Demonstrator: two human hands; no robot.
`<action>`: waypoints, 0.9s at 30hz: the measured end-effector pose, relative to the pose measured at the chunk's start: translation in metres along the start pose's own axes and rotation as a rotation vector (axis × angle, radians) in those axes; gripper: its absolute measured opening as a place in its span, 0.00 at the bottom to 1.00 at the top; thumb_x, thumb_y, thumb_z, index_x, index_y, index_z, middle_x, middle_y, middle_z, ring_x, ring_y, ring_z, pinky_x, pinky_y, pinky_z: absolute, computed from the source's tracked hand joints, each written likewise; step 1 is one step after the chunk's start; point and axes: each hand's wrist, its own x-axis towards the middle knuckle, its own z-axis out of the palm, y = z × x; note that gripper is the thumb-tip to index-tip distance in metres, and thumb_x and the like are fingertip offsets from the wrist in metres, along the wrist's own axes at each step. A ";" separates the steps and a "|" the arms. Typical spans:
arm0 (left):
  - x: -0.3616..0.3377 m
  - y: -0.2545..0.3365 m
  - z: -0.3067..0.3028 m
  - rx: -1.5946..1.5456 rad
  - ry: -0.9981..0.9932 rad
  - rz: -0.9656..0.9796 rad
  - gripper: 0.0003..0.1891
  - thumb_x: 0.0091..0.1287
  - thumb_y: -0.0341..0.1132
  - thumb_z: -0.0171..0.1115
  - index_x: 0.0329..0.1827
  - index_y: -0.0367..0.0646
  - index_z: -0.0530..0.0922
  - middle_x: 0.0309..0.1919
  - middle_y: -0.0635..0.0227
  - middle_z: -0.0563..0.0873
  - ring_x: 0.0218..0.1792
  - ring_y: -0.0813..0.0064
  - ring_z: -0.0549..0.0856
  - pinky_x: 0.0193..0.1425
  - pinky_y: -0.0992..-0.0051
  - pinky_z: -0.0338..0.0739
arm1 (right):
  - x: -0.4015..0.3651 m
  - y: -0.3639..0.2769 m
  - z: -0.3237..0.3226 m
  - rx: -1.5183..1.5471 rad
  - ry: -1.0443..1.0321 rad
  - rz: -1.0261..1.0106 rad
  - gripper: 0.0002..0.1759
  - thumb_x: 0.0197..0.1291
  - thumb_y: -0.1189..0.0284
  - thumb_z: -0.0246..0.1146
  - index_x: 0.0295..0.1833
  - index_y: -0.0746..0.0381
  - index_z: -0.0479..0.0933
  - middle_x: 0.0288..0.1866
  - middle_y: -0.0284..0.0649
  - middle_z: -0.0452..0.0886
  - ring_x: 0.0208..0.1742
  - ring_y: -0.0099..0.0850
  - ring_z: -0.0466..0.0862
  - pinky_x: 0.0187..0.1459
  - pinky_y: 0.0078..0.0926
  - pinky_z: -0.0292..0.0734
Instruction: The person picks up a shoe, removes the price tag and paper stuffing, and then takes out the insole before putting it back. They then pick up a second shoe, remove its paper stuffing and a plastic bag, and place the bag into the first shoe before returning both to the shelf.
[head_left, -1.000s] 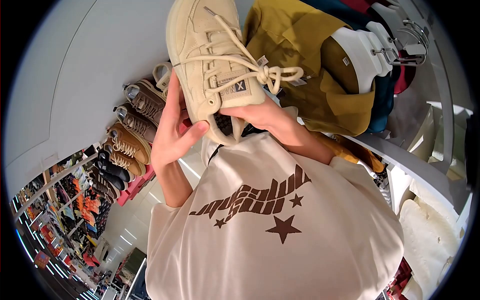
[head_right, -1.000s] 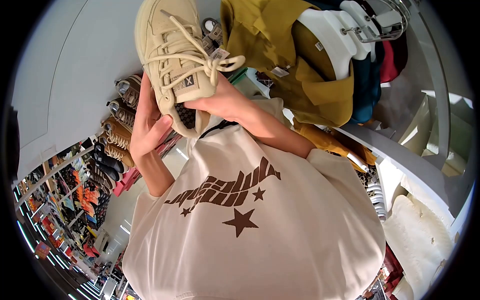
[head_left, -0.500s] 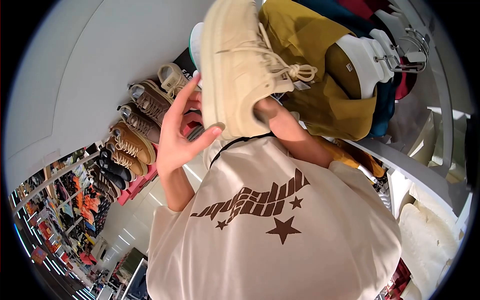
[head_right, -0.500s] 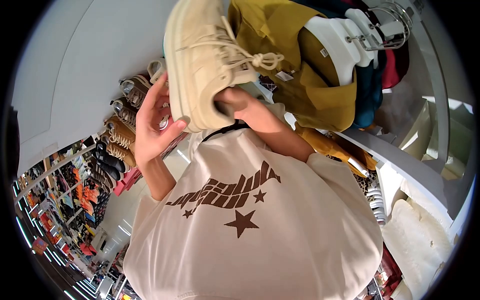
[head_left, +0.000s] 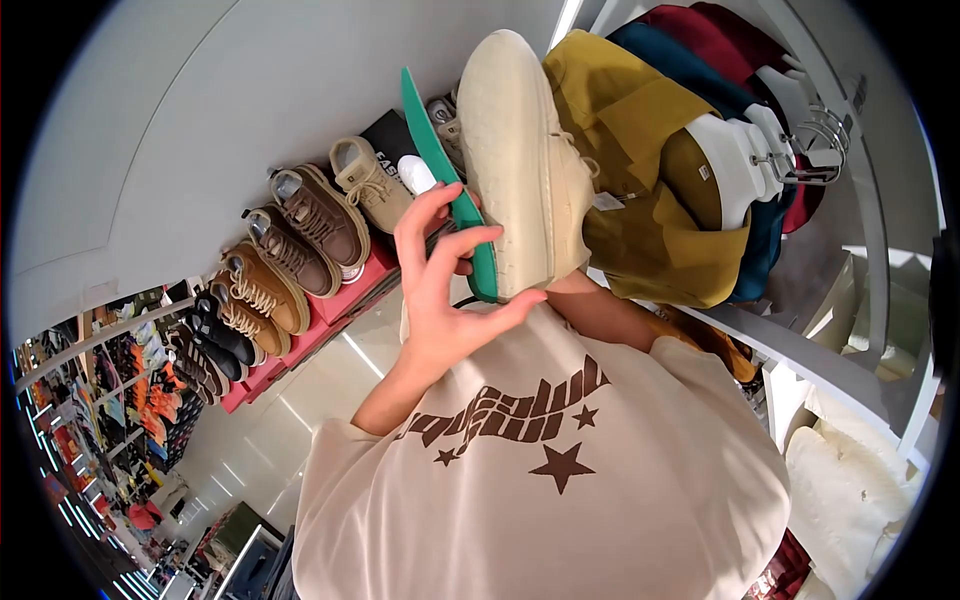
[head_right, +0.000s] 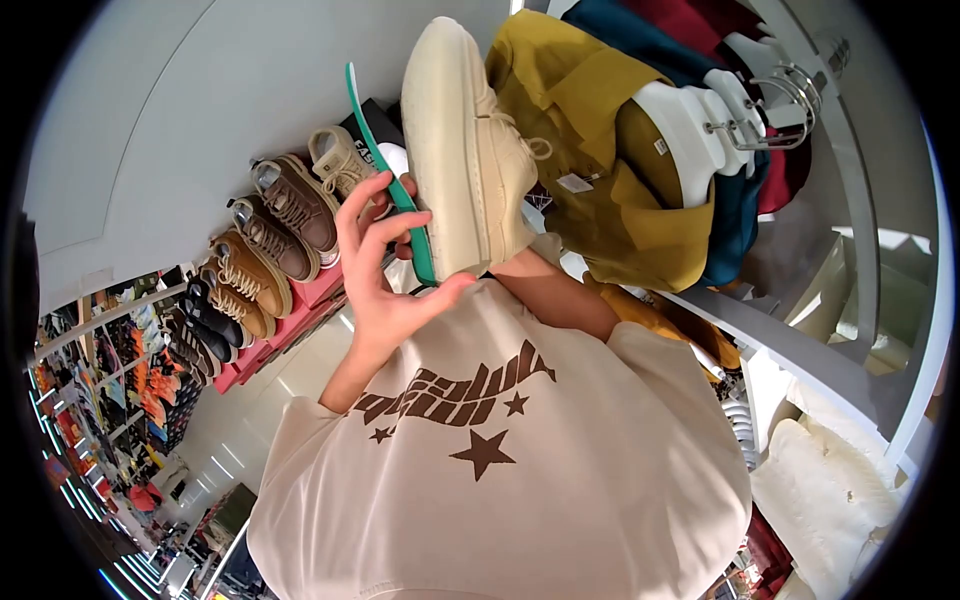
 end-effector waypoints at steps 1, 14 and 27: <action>0.001 -0.001 -0.001 0.001 0.009 0.002 0.36 0.46 0.44 0.95 0.57 0.40 0.89 0.79 0.55 0.72 0.67 0.57 0.87 0.47 0.72 0.83 | 0.001 -0.001 0.000 0.004 -0.028 0.013 0.37 0.85 0.40 0.51 0.83 0.56 0.70 0.73 0.51 0.80 0.65 0.53 0.85 0.64 0.65 0.85; 0.000 -0.021 -0.033 -0.072 -0.034 -0.109 0.45 0.55 0.38 0.86 0.76 0.31 0.77 0.72 0.48 0.81 0.74 0.55 0.82 0.80 0.58 0.75 | 0.011 -0.006 -0.039 -0.240 0.247 -0.158 0.32 0.89 0.55 0.54 0.88 0.58 0.64 0.83 0.43 0.76 0.79 0.40 0.80 0.80 0.45 0.78; -0.005 -0.084 -0.010 -0.009 0.072 -0.406 0.32 0.71 0.23 0.68 0.79 0.28 0.71 0.65 0.47 0.89 0.66 0.63 0.89 0.72 0.67 0.80 | 0.025 0.028 -0.024 -1.520 0.452 -0.350 0.28 0.75 0.68 0.70 0.75 0.66 0.75 0.69 0.46 0.86 0.67 0.37 0.88 0.68 0.38 0.86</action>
